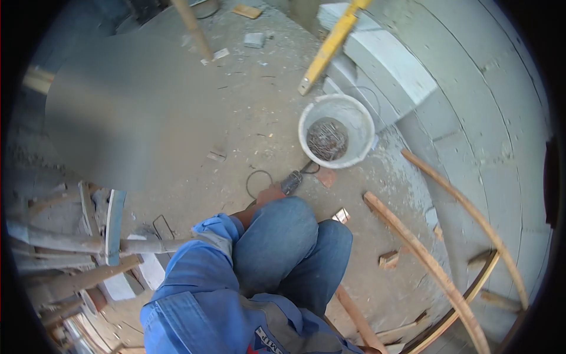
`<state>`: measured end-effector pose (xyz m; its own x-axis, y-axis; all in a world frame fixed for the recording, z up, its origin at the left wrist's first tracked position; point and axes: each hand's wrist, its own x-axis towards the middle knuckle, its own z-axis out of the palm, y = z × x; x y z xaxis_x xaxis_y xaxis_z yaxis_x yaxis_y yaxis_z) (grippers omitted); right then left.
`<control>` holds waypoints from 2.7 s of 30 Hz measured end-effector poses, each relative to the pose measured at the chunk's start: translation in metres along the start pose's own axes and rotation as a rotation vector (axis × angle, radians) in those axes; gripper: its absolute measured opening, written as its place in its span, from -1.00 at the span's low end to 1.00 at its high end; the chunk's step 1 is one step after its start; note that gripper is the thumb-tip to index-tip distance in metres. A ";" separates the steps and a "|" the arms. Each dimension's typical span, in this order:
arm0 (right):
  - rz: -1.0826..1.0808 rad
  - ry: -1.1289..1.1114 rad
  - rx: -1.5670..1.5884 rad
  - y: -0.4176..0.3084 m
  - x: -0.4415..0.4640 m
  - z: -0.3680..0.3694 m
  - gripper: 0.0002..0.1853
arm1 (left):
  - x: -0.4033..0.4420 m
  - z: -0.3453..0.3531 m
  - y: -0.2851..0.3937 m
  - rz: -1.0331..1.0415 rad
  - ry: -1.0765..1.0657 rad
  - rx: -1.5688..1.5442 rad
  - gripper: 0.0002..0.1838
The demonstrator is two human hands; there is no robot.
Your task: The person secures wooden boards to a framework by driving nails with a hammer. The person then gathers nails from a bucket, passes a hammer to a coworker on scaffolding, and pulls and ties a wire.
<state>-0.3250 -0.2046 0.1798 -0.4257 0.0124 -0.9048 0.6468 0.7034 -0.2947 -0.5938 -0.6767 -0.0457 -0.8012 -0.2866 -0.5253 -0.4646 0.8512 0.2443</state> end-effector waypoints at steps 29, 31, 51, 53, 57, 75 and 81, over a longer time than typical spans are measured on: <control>-0.882 -0.356 -0.913 -0.547 0.249 0.163 -0.44 | -0.212 -0.058 -0.187 0.006 0.867 -0.322 -0.61; -0.806 -0.307 -0.809 -0.555 0.274 0.163 -0.49 | -0.273 0.013 -0.208 -0.254 0.576 -0.400 -0.47; -0.986 0.366 -1.037 -0.568 0.373 0.171 -0.11 | -0.585 -0.002 -0.166 -0.933 0.290 -0.440 -0.36; -1.094 0.448 -1.065 -0.546 0.379 0.170 -0.16 | -0.593 -0.027 -0.157 -1.032 0.471 -0.580 -0.43; -1.132 0.248 -1.067 -0.564 0.361 0.210 -0.24 | -0.622 -0.011 -0.129 -1.167 0.648 -0.919 -0.53; -1.642 -1.550 -0.901 -0.319 -0.151 0.409 -0.39 | -0.723 -0.004 -0.142 -1.592 2.288 -0.636 -0.33; -1.826 -1.367 -0.971 -0.327 -0.188 0.390 -0.46 | -0.638 -0.099 -0.116 -1.059 2.132 -0.805 -0.53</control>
<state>-0.2097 -0.7139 0.3266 0.7165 -0.6613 0.2220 -0.2085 -0.5067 -0.8365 -0.0659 -0.6358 0.3423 0.7470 -0.5628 0.3540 -0.3485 0.1220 0.9293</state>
